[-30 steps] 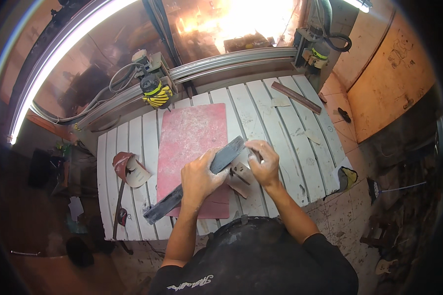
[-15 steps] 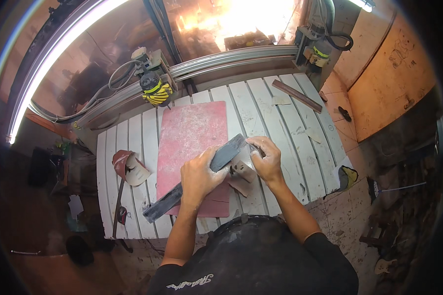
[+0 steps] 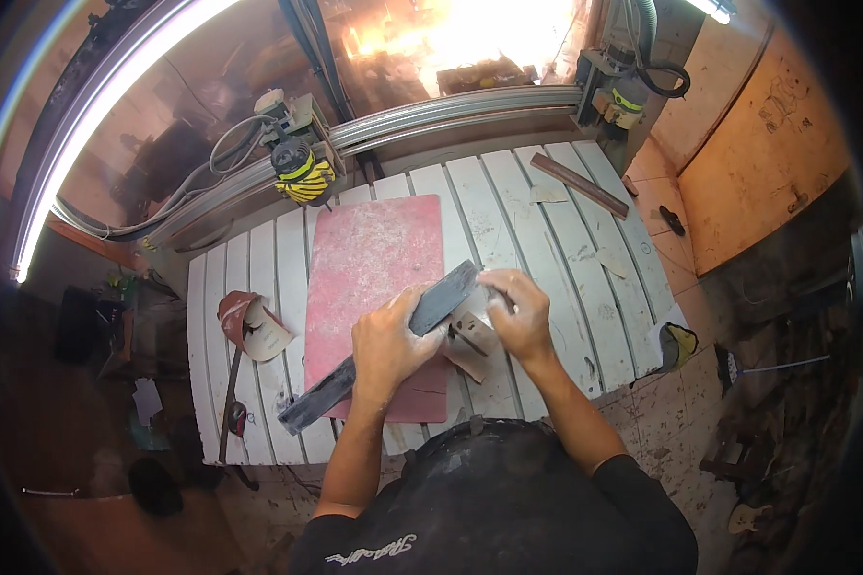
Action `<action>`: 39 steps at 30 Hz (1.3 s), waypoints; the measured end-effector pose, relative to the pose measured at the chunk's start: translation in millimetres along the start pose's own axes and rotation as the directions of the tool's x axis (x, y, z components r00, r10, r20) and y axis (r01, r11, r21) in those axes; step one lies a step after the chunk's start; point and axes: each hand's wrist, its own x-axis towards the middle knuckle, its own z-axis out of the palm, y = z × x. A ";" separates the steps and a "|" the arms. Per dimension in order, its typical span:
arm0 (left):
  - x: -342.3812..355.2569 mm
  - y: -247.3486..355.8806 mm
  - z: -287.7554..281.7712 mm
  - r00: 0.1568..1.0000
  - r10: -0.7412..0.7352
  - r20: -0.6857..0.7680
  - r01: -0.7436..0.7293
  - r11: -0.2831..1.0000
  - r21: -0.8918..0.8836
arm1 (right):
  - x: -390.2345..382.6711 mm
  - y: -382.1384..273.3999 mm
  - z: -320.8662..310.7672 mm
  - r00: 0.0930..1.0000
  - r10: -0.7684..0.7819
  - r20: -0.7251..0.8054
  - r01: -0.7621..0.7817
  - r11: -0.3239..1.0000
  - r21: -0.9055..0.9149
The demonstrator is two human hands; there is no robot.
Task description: The person sands the edges and contours of a dark-colored guitar body by hand. They use a small piece of sandpaper to rub along the sides, neck joint area, and curves of the instrument, turning it over to reach different sections.
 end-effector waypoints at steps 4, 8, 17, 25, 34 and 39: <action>0.0 1.7 -2.5 1.000 -0.001 -0.013 0.001 1.000 -0.019 | 0.1 -14.6 -0.1 0.999 -0.050 0.015 0.050 0.999 -0.020; 0.2 4.3 -2.0 1.000 -0.011 -0.014 0.011 1.000 -0.017 | 1.1 -11.5 -1.2 0.993 -0.107 0.051 0.108 0.994 -0.009; -3.1 -0.4 0.5 1.000 -0.019 0.015 0.019 0.999 0.030 | 9.5 -9.5 6.7 0.988 -0.154 -0.007 0.153 0.986 -0.067; -1.5 -3.3 -0.7 1.000 -0.006 0.010 0.006 1.000 -0.011 | 5.2 -22.2 9.5 0.971 -0.231 0.063 0.234 0.972 -0.031; 7.2 -1.2 -9.4 0.998 -0.044 0.034 0.045 0.999 -0.008 | 4.7 -27.7 11.9 0.979 -0.180 0.100 0.184 0.982 -0.034; 12.3 -3.5 -12.9 0.999 -0.047 0.023 0.048 0.999 -0.023 | 9.6 -38.7 23.6 0.994 -0.111 0.003 0.111 0.988 -0.108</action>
